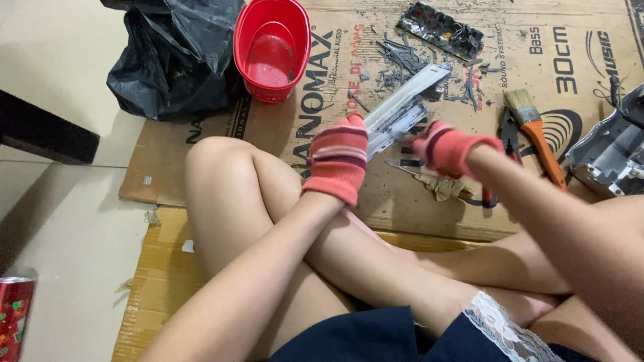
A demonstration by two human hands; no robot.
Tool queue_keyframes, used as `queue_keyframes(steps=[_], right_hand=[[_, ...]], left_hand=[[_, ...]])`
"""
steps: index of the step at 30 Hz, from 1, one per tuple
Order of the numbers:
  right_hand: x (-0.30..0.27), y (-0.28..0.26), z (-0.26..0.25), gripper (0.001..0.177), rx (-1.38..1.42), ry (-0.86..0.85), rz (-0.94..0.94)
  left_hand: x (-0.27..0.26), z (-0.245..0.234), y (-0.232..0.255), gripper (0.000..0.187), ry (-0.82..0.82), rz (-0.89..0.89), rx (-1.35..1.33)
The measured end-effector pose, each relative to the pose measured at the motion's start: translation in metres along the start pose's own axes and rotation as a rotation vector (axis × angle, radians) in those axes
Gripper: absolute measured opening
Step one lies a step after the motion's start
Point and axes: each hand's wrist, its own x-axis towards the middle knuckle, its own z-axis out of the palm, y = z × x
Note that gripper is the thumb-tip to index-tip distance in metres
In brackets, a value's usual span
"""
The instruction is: Cleaning residue from a metal component using a small hand tool and a brush while sitting on the floor.
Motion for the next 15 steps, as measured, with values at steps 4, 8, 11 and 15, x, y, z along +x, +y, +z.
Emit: queue_keyframes(steps=[4,8,11,15], right_hand=[[0.027,0.005,0.021,0.031,0.197,-0.008,-0.050],[0.017,0.010,0.014,0.052,0.161,0.180,0.028],[-0.012,-0.009,0.007,0.043,0.186,0.151,0.041],[-0.012,-0.008,0.003,0.043,0.179,0.078,-0.010]], left_hand=[[0.003,-0.001,-0.002,0.015,0.003,0.020,0.000],[0.001,0.000,0.003,0.015,0.001,0.010,0.005],[0.005,0.000,0.001,0.014,0.014,0.017,0.010],[0.001,-0.001,0.001,0.014,0.023,0.032,0.005]])
